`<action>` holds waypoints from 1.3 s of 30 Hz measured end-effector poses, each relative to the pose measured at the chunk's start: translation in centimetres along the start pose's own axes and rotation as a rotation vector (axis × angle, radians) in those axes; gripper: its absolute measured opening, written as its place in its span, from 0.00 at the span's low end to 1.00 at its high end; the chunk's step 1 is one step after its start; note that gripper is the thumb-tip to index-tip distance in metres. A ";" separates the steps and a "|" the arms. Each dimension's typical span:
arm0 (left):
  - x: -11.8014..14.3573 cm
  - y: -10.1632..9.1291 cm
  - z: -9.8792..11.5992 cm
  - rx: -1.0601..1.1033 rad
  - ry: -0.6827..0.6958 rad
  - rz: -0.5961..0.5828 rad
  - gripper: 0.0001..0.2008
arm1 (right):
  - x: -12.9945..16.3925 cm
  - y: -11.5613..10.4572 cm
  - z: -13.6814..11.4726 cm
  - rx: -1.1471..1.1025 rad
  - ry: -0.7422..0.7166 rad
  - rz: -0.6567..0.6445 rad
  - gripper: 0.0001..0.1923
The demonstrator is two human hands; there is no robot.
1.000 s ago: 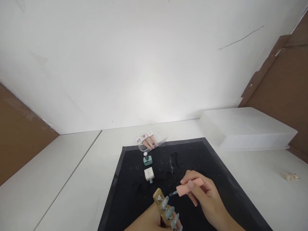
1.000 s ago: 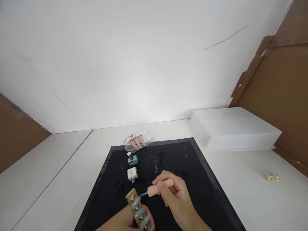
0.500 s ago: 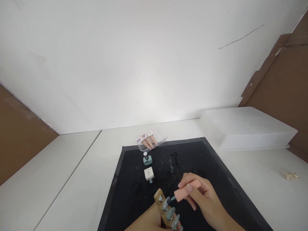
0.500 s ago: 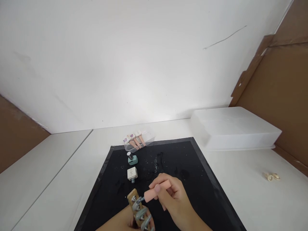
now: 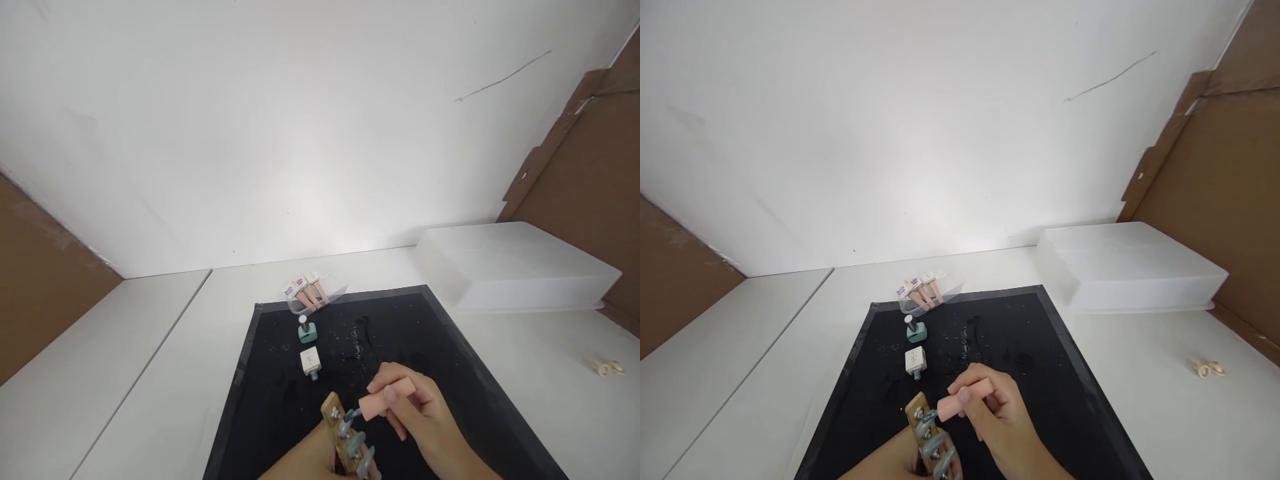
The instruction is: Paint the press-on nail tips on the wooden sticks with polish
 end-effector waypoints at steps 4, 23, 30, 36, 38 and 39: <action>-0.1 0.0 -0.3 0.007 0.000 0.011 0.16 | 0.0 0.0 0.1 0.020 0.034 0.004 0.20; -0.5 0.3 -0.6 0.039 -0.052 0.099 0.11 | 0.3 0.0 0.4 0.007 0.036 -0.038 0.19; -0.7 0.3 -1.0 0.035 -0.052 0.104 0.09 | 0.2 0.1 -0.3 0.077 -0.008 -0.031 0.16; -0.5 0.3 -0.5 0.058 -0.037 0.102 0.11 | 0.3 0.0 -0.1 0.028 -0.003 -0.035 0.17; -0.5 0.4 -0.4 0.065 -0.032 0.103 0.13 | 0.3 -0.1 -0.1 0.043 -0.010 -0.015 0.17; -0.5 0.4 -0.3 0.069 -0.031 0.101 0.14 | 0.3 -0.1 -0.2 0.053 -0.013 -0.008 0.16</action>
Point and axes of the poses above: each hand's wrist, its own x-axis away from the middle knuckle, its own y-axis out of the palm, z = x × y, the point moved 6 cm from there along -x, towards the middle knuckle, and after that the axes turned 2 degrees about -x, right-handed, at the moved point
